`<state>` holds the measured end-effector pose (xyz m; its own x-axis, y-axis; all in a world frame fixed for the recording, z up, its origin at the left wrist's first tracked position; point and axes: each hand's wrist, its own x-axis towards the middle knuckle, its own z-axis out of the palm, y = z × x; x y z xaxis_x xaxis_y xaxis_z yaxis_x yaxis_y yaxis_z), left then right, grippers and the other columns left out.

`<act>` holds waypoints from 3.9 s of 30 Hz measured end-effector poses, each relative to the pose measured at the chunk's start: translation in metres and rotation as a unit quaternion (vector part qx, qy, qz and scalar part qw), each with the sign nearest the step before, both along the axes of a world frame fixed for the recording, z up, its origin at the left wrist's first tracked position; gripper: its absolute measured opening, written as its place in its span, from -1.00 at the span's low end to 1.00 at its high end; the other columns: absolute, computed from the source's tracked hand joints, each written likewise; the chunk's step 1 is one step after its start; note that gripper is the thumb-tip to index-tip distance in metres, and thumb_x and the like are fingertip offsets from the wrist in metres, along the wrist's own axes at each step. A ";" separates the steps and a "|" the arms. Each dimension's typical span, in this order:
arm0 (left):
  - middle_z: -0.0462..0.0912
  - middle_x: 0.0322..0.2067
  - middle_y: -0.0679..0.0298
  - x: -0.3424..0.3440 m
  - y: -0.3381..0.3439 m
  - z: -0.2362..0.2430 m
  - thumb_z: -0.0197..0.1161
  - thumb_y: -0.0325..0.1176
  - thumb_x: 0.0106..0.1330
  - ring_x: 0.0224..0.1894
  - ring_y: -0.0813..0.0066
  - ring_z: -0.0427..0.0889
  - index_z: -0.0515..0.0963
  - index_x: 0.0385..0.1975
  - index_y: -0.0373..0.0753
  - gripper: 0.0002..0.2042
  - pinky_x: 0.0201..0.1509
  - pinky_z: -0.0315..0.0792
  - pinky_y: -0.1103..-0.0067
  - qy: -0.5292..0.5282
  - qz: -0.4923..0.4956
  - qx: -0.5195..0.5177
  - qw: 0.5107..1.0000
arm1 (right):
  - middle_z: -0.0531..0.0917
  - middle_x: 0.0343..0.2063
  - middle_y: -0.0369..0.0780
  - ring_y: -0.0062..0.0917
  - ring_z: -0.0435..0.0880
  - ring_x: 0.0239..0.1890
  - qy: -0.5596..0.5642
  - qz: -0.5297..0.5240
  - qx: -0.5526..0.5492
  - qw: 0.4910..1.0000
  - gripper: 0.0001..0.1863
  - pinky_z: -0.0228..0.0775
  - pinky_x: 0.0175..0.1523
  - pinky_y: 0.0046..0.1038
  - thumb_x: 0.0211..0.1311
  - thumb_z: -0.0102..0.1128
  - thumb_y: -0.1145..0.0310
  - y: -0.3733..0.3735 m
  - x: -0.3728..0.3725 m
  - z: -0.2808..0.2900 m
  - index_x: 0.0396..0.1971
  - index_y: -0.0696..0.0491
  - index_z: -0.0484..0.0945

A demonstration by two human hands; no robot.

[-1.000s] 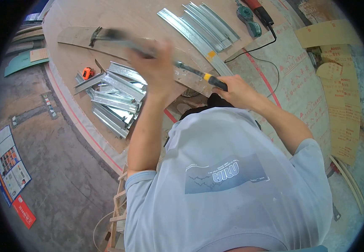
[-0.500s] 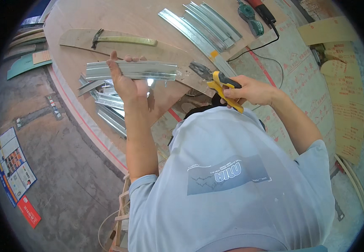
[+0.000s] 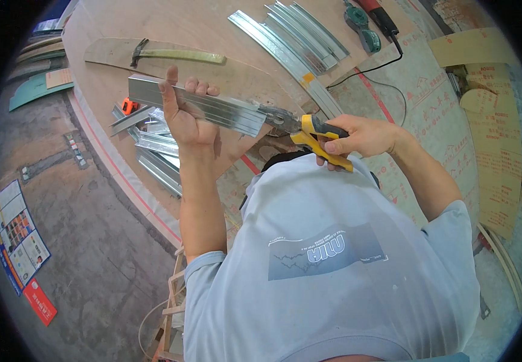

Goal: Cutting metal studs to size using tin snips.

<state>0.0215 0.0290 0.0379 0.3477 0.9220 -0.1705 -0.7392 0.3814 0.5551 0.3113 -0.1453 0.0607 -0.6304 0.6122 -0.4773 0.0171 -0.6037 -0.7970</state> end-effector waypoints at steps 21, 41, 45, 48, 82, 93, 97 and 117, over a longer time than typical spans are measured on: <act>0.58 -0.49 0.25 0.016 0.016 0.032 0.28 -0.18 0.44 -0.42 0.35 0.61 0.48 0.22 -0.27 -0.55 -0.27 0.56 0.37 0.155 -0.301 0.062 0.939 | 0.58 -0.52 -0.30 -0.64 0.58 -0.55 -0.107 0.057 -0.007 0.993 -0.65 0.44 -0.44 -0.50 0.51 0.14 0.15 -0.002 -0.019 0.002 -0.35 0.15 0.45; 0.58 -0.19 0.09 -0.184 0.081 -0.121 0.45 -0.46 0.08 -0.16 0.18 0.66 0.36 0.09 -0.44 -0.42 -0.08 0.57 0.34 0.646 0.038 -0.072 0.759 | 0.67 -0.32 -0.28 -0.61 0.61 -0.33 -0.206 -0.061 -0.087 0.973 -0.69 0.52 -0.27 -0.48 0.40 0.20 0.11 -0.028 0.021 -0.045 -0.14 0.06 0.52; 0.48 0.11 -0.09 -0.136 0.076 -0.115 0.56 -0.20 -0.05 0.24 -0.04 0.41 0.36 0.24 -0.36 -0.19 0.31 0.31 0.10 0.901 0.168 -0.060 0.396 | 0.69 -0.30 -0.28 -0.62 0.61 -0.30 -0.199 -0.061 -0.077 0.975 -0.68 0.49 -0.24 -0.48 0.41 0.19 0.09 -0.031 0.025 -0.055 -0.16 0.07 0.53; 0.46 0.19 -0.07 -0.093 0.092 -0.088 0.53 -0.20 -0.05 0.32 -0.07 0.34 0.42 0.26 -0.21 -0.22 0.34 0.28 0.06 0.886 0.123 0.165 0.415 | 0.69 -0.30 -0.29 -0.63 0.62 -0.29 -0.189 -0.066 -0.047 0.979 -0.67 0.49 -0.22 -0.50 0.42 0.18 0.08 -0.032 0.027 -0.051 -0.17 0.08 0.54; 0.67 -0.06 0.16 0.084 0.057 0.015 0.54 -0.42 0.10 -0.03 0.23 0.65 0.36 0.31 -0.19 -0.28 0.18 0.35 0.34 0.617 -0.018 0.632 0.468 | 0.54 -0.46 -0.33 -0.63 0.44 -0.40 -0.148 -0.219 0.095 0.960 -0.70 0.31 -0.28 -0.47 0.42 0.26 0.16 -0.019 0.042 -0.005 -0.22 0.14 0.56; 0.59 -0.16 0.50 0.023 0.026 0.005 0.30 -0.41 0.13 0.04 0.56 0.52 0.64 0.00 0.14 -0.60 0.42 -0.03 0.32 0.620 0.080 0.739 0.252 | 0.50 -0.52 -0.19 -0.41 0.44 -0.43 -0.261 -0.108 0.129 0.951 -0.63 0.31 -0.26 -0.31 0.38 0.27 0.11 -0.003 0.005 0.027 -0.22 0.16 0.53; 0.54 -0.01 0.45 0.017 0.023 0.004 0.31 -0.45 0.12 0.18 0.50 0.41 0.63 0.04 0.16 -0.54 0.52 -0.16 0.26 0.625 0.144 0.732 0.229 | 0.50 -0.50 -0.12 -0.27 0.47 -0.40 -0.334 -0.089 0.175 0.922 -0.70 0.31 -0.23 -0.26 0.36 0.29 0.19 -0.002 -0.006 0.032 -0.23 0.16 0.54; 0.50 -0.22 0.21 0.058 0.006 0.010 0.24 -0.58 0.32 -0.34 0.46 0.55 0.17 0.23 -0.12 -0.46 -0.32 0.54 0.44 0.181 0.153 0.002 0.971 | 0.56 -0.33 -0.07 -0.09 0.55 -0.25 -0.384 -0.136 0.303 0.861 -0.73 0.37 -0.13 -0.17 0.32 0.33 0.25 -0.024 -0.042 0.003 -0.22 0.15 0.57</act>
